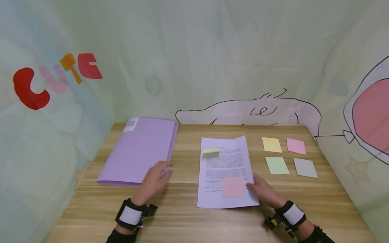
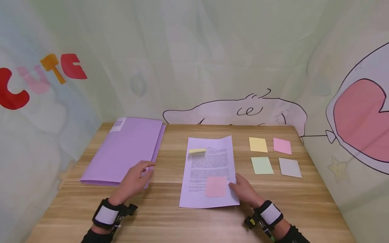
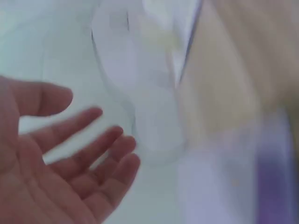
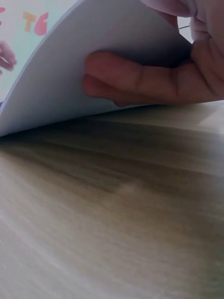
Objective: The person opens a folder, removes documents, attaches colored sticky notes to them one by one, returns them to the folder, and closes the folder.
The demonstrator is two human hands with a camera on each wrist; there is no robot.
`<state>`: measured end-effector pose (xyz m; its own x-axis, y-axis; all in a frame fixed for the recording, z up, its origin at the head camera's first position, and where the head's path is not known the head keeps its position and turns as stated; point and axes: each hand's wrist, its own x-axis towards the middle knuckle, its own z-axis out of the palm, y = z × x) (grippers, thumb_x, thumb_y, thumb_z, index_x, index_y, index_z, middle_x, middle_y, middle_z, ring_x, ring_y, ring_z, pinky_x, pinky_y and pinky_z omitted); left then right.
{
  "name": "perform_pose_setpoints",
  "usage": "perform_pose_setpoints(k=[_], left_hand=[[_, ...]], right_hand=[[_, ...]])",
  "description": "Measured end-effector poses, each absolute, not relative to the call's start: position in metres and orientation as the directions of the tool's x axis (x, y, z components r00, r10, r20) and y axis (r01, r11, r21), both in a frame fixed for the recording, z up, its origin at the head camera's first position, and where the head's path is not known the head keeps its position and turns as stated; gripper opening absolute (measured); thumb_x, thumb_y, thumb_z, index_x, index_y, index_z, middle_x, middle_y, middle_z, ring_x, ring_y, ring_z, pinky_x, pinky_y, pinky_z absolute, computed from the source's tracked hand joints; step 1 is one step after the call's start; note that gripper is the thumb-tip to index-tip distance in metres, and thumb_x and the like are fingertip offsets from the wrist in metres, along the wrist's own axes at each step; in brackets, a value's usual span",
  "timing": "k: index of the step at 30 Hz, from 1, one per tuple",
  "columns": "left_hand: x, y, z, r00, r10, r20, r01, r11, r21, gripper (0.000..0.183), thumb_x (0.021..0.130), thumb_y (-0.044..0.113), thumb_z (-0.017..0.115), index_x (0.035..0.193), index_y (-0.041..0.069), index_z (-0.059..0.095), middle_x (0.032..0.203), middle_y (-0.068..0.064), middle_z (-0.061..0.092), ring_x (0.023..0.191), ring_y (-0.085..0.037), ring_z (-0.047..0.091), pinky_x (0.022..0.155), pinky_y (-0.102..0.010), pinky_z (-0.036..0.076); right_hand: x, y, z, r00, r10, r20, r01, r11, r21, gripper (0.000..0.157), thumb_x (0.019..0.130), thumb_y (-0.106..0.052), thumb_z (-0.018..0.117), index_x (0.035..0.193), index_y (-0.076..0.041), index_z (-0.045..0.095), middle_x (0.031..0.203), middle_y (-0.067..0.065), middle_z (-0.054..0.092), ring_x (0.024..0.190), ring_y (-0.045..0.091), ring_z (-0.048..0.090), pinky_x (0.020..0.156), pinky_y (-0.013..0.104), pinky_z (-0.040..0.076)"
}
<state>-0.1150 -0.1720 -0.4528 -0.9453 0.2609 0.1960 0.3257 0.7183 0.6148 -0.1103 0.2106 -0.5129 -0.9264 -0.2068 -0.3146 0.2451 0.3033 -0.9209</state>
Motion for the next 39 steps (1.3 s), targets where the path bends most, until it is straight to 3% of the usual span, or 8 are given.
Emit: perform_pose_setpoints(k=[3, 5, 8, 11, 16, 22, 30, 39], left_hand=[[-0.112, -0.203, -0.438, -0.935, 0.263, 0.239, 0.343, 0.844, 0.413, 0.033, 0.084, 0.003, 0.06, 0.117, -0.002, 0.061, 0.125, -0.025, 0.052, 0.117, -0.043, 0.045, 0.095, -0.055, 0.036], [-0.109, -0.222, -0.43, -0.954, 0.252, 0.165, 0.294, 0.899, 0.324, 0.045, 0.079, 0.005, 0.064, 0.123, -0.002, 0.058, 0.133, -0.032, 0.042, 0.124, -0.05, 0.034, 0.099, -0.062, 0.027], [-0.105, -0.249, -0.424, -0.978, 0.206, 0.024, 0.206, 0.948, 0.244, 0.064, 0.072, 0.011, 0.072, 0.131, -0.001, 0.051, 0.139, -0.039, 0.027, 0.128, -0.058, 0.018, 0.099, -0.069, 0.014], [-0.104, -0.273, -0.423, -0.986, 0.156, -0.06, 0.14, 0.966, 0.215, 0.079, 0.067, 0.016, 0.08, 0.134, -0.003, 0.045, 0.138, -0.045, 0.02, 0.126, -0.063, 0.012, 0.096, -0.074, 0.009], [-0.104, -0.305, -0.431, -0.989, 0.126, -0.081, 0.103, 0.964, 0.245, 0.085, 0.066, 0.009, 0.08, 0.137, -0.008, 0.037, 0.136, -0.049, 0.016, 0.122, -0.067, 0.015, 0.095, -0.073, 0.014], [-0.111, -0.325, -0.456, -0.987, 0.163, -0.002, 0.157, 0.952, 0.263, 0.068, 0.079, 0.002, 0.066, 0.137, -0.013, 0.034, 0.135, -0.045, 0.027, 0.121, -0.06, 0.028, 0.095, -0.066, 0.028], [-0.111, -0.333, -0.472, -0.993, 0.116, 0.022, 0.118, 0.965, 0.235, 0.067, 0.074, -0.004, 0.061, 0.135, -0.015, 0.036, 0.136, -0.044, 0.025, 0.121, -0.062, 0.024, 0.096, -0.068, 0.023], [-0.118, -0.341, -0.486, -0.992, 0.093, 0.08, 0.104, 0.984, 0.148, 0.059, 0.08, -0.011, 0.05, 0.135, -0.019, 0.03, 0.133, -0.048, 0.026, 0.118, -0.064, 0.027, 0.096, -0.065, 0.026]], right_hand=[[-0.111, 0.21, -0.513, -0.931, -0.187, -0.314, 0.245, 0.315, -0.917, 0.043, 0.094, 0.004, 0.04, 0.135, 0.011, 0.035, 0.108, 0.018, 0.062, 0.082, 0.024, 0.061, 0.068, 0.036, 0.05], [-0.111, 0.209, -0.514, -0.932, -0.183, -0.314, 0.247, 0.315, -0.916, 0.043, 0.094, 0.004, 0.04, 0.135, 0.011, 0.035, 0.108, 0.018, 0.062, 0.082, 0.024, 0.061, 0.067, 0.036, 0.05], [-0.11, 0.21, -0.514, -0.931, -0.185, -0.316, 0.247, 0.319, -0.915, 0.044, 0.094, 0.003, 0.04, 0.136, 0.01, 0.034, 0.109, 0.018, 0.061, 0.082, 0.024, 0.061, 0.068, 0.036, 0.05], [-0.109, 0.211, -0.515, -0.931, -0.179, -0.318, 0.249, 0.327, -0.912, 0.044, 0.094, 0.003, 0.041, 0.136, 0.01, 0.035, 0.108, 0.017, 0.062, 0.082, 0.024, 0.061, 0.068, 0.036, 0.049], [-0.107, 0.213, -0.516, -0.932, -0.166, -0.322, 0.252, 0.339, -0.906, 0.044, 0.094, 0.003, 0.042, 0.136, 0.01, 0.035, 0.107, 0.016, 0.062, 0.082, 0.023, 0.061, 0.068, 0.035, 0.049], [-0.107, 0.216, -0.514, -0.931, -0.189, -0.311, 0.24, 0.323, -0.915, 0.042, 0.095, 0.002, 0.04, 0.136, 0.01, 0.034, 0.106, 0.018, 0.062, 0.082, 0.024, 0.062, 0.067, 0.036, 0.05], [-0.107, 0.214, -0.509, -0.922, -0.239, -0.305, 0.226, 0.308, -0.924, 0.043, 0.097, 0.001, 0.039, 0.138, 0.01, 0.03, 0.106, 0.019, 0.062, 0.08, 0.025, 0.063, 0.065, 0.038, 0.051], [-0.108, 0.215, -0.514, -0.92, -0.246, -0.305, 0.219, 0.322, -0.921, 0.044, 0.098, 0.0, 0.039, 0.139, 0.009, 0.029, 0.108, 0.018, 0.061, 0.08, 0.023, 0.063, 0.066, 0.036, 0.051]])
